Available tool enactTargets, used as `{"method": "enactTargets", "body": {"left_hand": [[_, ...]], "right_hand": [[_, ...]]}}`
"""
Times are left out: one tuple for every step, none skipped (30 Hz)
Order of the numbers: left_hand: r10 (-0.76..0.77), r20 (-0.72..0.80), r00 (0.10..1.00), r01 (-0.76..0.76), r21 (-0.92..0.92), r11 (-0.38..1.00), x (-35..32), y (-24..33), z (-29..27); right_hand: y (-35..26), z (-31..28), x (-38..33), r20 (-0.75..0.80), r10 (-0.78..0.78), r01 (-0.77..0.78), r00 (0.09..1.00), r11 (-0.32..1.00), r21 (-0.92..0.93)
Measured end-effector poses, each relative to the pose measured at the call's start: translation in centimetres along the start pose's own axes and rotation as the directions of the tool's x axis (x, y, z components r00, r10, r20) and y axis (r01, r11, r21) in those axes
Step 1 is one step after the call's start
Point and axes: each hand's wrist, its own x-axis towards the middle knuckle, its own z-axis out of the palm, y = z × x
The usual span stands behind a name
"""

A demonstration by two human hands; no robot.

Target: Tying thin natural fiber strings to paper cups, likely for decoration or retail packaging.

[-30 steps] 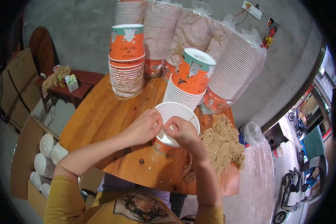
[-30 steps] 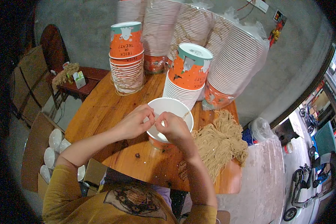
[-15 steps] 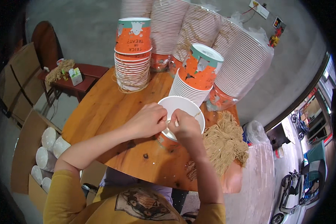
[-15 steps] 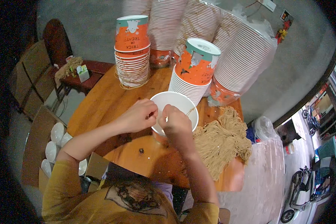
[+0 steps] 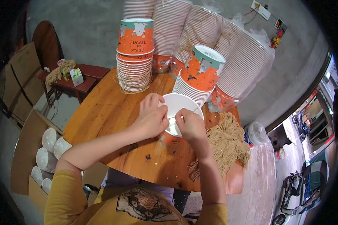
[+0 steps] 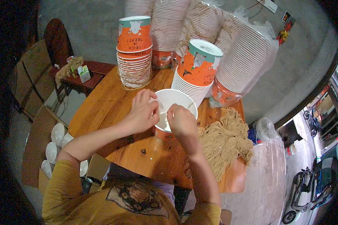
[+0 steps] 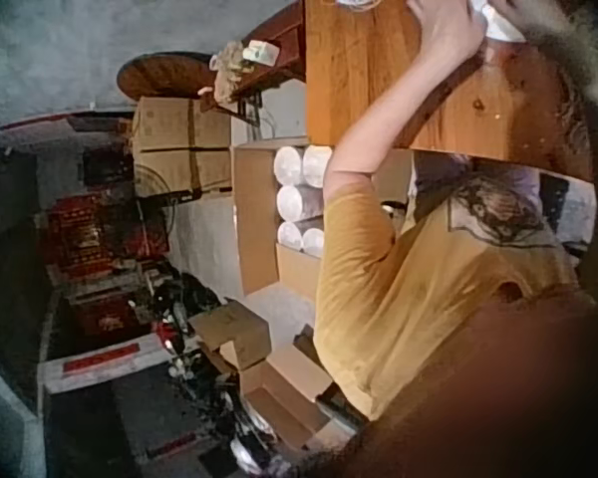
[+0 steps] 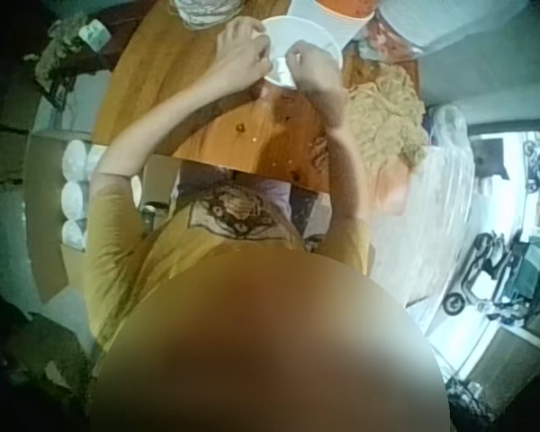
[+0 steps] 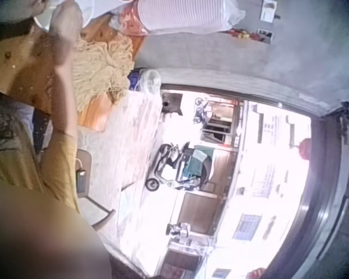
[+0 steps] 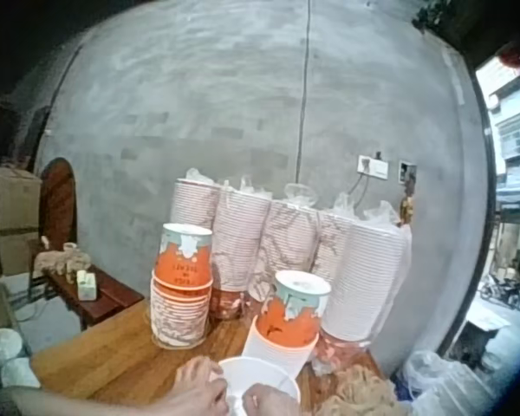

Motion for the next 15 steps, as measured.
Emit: {"method": "enactTargets", "body": {"left_hand": [[-0.055,0.063,0.997,0.056,-0.019,0.998,0.1,0.2,-0.3],[-0.108,0.126,0.986,0.113,-0.034,0.993,0.2,0.3,-0.4],[-0.106,0.131,0.986,0.111,-0.037,0.993,0.3,0.3,-0.4],[-0.131,0.143,0.981,0.135,-0.016,0.991,0.3,0.2,-0.5],[-0.157,0.154,0.975,0.158,0.005,0.987,0.4,0.2,-0.7],[-0.158,0.156,0.975,0.159,0.006,0.987,0.4,0.2,-0.9],[-0.229,0.175,0.958,0.23,0.012,0.973,0.7,0.3,-1.1],[-0.298,0.192,0.935,0.3,0.019,0.954,0.9,0.3,-1.1],[-0.297,0.194,0.935,0.3,0.019,0.954,1.3,0.0,-1.1],[-0.415,0.322,0.851,0.45,-0.04,0.892,1.7,-0.3,-1.3],[-0.503,0.451,0.737,0.593,-0.076,0.802,2.0,-0.5,-1.5],[-0.48,0.489,0.728,0.591,-0.094,0.801,2.2,-0.6,-1.7],[-0.477,0.491,0.729,0.589,-0.094,0.803,2.3,-0.6,-1.6],[-0.473,0.499,0.726,0.582,-0.079,0.81,2.5,-0.4,-1.4],[-0.468,0.507,0.724,0.574,-0.065,0.817,2.7,-0.2,-1.3]], "right_hand": [[0.0,-0.1,-0.1,-0.022,0.044,-0.045,0.999,0.995,-0.089],[-0.1,-0.3,-0.1,-0.047,0.085,-0.092,0.995,0.98,-0.176],[-0.2,-0.3,0.1,-0.047,0.091,-0.098,0.995,0.979,-0.176],[-0.5,-0.3,0.5,0.001,0.131,-0.127,0.991,0.963,-0.239],[-0.7,-0.3,0.7,0.047,0.173,-0.151,0.984,0.941,-0.302],[-0.8,-0.4,0.7,0.048,0.175,-0.153,0.983,0.942,-0.3],[-0.9,-0.5,0.8,0.084,0.176,-0.145,0.981,0.947,-0.286],[-0.9,-0.5,0.8,0.121,0.176,-0.138,0.977,0.952,-0.273],[-0.8,-0.5,0.8,0.12,0.178,-0.14,0.977,0.952,-0.273],[-0.9,-0.4,0.8,0.147,0.169,-0.126,0.975,0.957,-0.262],[-0.9,-0.3,0.8,0.173,0.16,-0.113,0.972,0.961,-0.252],[-1.0,-0.3,0.9,0.173,0.157,-0.111,0.972,0.962,-0.251],[-1.0,-0.2,0.9,0.192,0.152,-0.102,0.97,0.964,-0.248],[-0.9,-0.1,0.9,0.211,0.146,-0.092,0.966,0.965,-0.244],[-1.0,0.0,0.9,0.208,0.148,-0.095,0.967,0.965,-0.245]]}}
